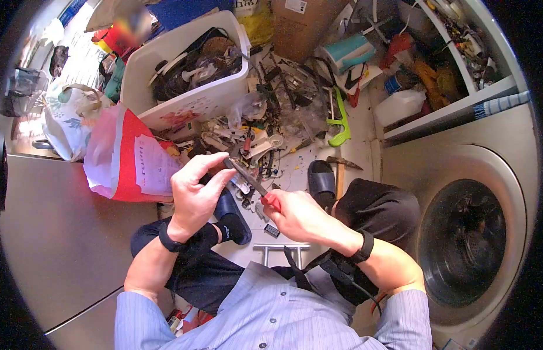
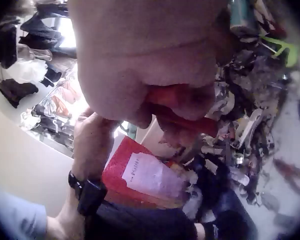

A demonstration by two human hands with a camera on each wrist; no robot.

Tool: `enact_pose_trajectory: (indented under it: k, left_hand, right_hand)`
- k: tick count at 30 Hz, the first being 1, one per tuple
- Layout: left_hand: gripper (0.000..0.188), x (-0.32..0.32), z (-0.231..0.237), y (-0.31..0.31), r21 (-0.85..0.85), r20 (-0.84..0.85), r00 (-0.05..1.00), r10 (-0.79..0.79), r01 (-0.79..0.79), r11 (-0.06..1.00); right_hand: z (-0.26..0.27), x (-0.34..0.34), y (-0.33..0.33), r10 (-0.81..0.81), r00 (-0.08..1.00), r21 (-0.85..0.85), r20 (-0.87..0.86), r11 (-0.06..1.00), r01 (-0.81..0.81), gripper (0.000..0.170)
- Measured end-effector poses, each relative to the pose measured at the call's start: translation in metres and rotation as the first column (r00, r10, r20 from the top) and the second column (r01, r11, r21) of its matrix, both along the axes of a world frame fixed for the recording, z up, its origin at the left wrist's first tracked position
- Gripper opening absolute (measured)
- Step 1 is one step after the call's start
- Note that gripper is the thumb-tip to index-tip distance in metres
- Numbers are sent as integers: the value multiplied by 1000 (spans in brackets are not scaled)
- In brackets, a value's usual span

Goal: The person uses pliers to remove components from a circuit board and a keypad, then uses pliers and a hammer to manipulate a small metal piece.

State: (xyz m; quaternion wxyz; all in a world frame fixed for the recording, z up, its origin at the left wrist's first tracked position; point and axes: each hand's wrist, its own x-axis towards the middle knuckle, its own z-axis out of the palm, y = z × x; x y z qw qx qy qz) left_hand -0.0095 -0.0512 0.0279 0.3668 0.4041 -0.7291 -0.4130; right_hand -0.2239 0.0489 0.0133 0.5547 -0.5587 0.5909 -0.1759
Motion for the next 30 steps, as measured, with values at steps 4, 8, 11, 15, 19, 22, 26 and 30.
enact_pose_trajectory:
  k: [4,8,11,15,19,22,26,30]
  left_hand:
    - [30,4,-11,12,493,-290,951,102,57,868]
    - [32,3,-26,14,709,-540,814,214,303,637]
    - [33,3,-28,11,740,-587,774,238,395,544]
    - [33,0,-30,9,750,-589,769,248,404,524]
    - [32,-1,-39,10,745,-559,799,223,365,558]
    - [32,-3,-43,14,747,-522,826,214,321,583]
    - [33,-6,-40,17,747,-522,819,238,305,590]
    - [36,-3,-41,17,717,-481,862,163,279,638]
  right_hand:
    - [13,-4,1,12,987,-119,-162,992,-32,18]
    - [8,-5,5,24,989,-73,-143,997,-35,19]
    - [9,-9,6,14,990,-94,-140,995,-27,18]
    - [-6,-14,12,-56,971,-398,-231,917,-42,16]
    - [-12,-18,13,-137,879,-438,-456,895,-88,34]
    - [-13,-19,12,-178,838,-484,-517,867,-115,33]
    - [-16,-17,10,-246,781,-538,-573,832,-133,26]
    - [-16,-20,9,-269,733,-588,-625,779,-216,12]
